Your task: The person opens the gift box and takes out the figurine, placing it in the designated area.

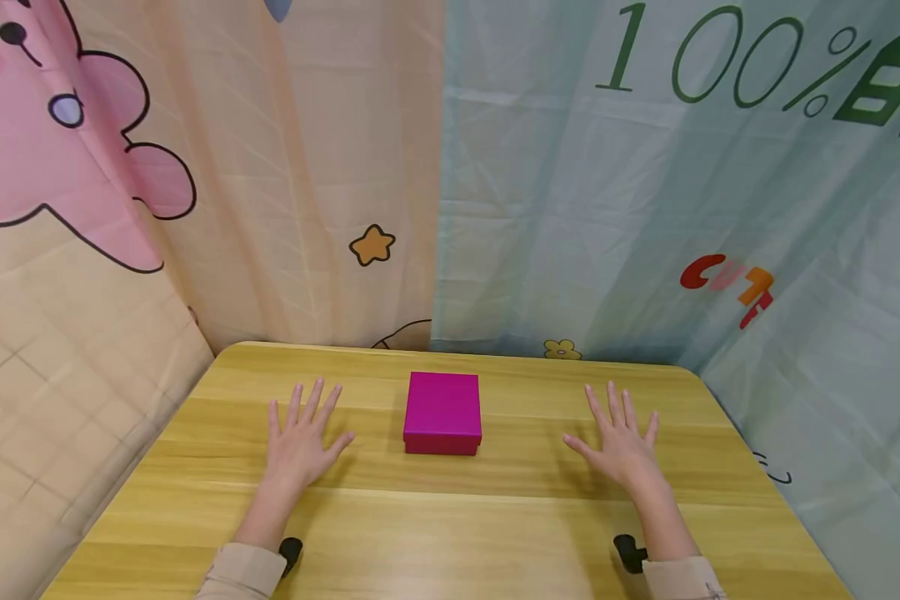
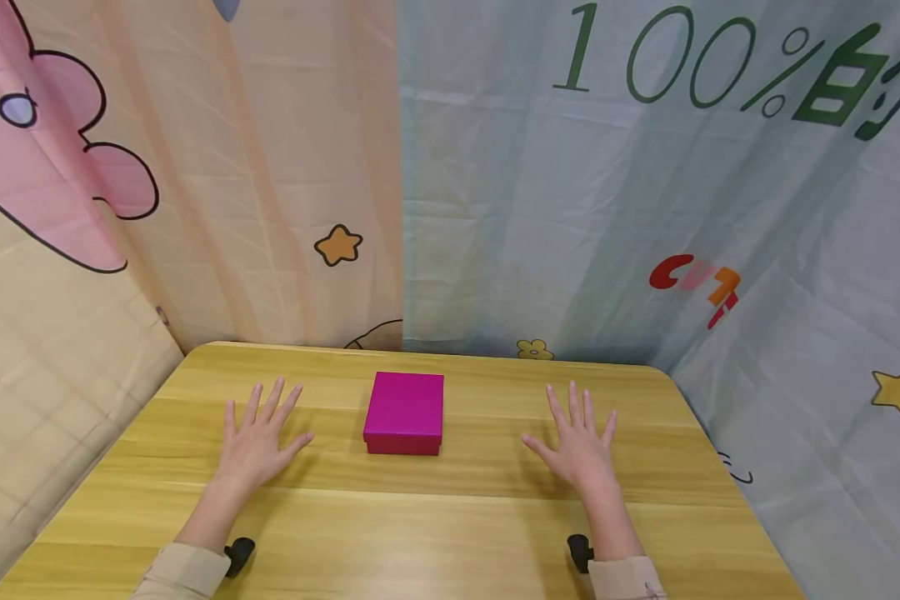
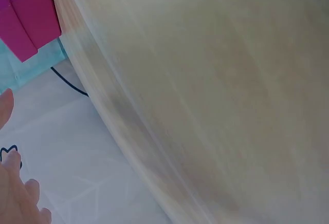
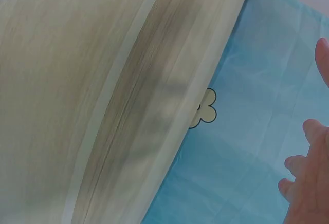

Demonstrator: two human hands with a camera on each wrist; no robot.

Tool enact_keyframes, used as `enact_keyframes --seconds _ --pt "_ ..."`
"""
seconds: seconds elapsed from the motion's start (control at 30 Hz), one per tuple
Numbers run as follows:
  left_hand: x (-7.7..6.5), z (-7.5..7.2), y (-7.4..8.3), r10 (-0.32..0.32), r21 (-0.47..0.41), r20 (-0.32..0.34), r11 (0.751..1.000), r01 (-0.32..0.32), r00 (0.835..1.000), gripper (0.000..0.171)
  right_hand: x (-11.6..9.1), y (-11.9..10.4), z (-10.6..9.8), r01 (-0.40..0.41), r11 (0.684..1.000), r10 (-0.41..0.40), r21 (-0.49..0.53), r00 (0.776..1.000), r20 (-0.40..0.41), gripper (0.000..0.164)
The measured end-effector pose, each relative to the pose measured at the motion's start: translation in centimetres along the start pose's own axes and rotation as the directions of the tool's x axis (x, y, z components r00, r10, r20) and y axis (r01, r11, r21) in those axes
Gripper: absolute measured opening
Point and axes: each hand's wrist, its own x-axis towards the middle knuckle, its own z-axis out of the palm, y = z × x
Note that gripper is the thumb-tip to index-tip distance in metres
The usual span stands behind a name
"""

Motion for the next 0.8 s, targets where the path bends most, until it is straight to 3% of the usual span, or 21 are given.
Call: enact_keyframes --seconds 0.3,0.4,0.47,0.53,0.6,0.7,0.8 --pt "0.2 0.1 0.0 -0.017 -0.052 -0.013 0.999 0.016 1.0 0.074 0.3 -0.2 0.2 0.01 0.999 -0.009 0.04 0.999 -0.036 0.087" --pt "0.8 0.4 0.1 -0.047 -0.152 -0.047 0.988 0.039 0.998 0.075 0.8 -0.4 0.6 0.016 0.993 -0.003 0.12 0.994 -0.107 0.083" --pt "1.2 0.7 0.2 -0.071 -0.276 -0.076 0.96 0.048 0.995 0.075 1.3 -0.8 1.0 0.03 0.977 0.008 0.21 0.984 -0.18 0.081" --pt "1.7 0.9 0.5 -0.103 -0.425 -0.108 0.904 0.048 0.989 0.075 1.9 -1.2 1.5 0.067 0.944 0.024 0.324 0.963 -0.267 0.078" --pt "2.2 1.2 0.7 -0.132 -0.582 -0.109 0.812 0.044 0.985 0.075 2.5 -1.7 1.9 0.108 0.89 0.052 0.443 0.941 -0.334 0.075" --pt "2.9 1.3 1.3 -0.176 -0.772 -0.06 0.632 0.067 0.983 0.074 3.3 -2.7 2.5 0.143 0.769 0.116 0.623 0.927 -0.356 0.072" --pt "3.5 1.4 1.9 -0.197 -0.879 0.028 0.461 0.118 0.98 0.073 3.8 -3.9 2.8 0.118 0.62 0.187 0.776 0.938 -0.292 0.071"
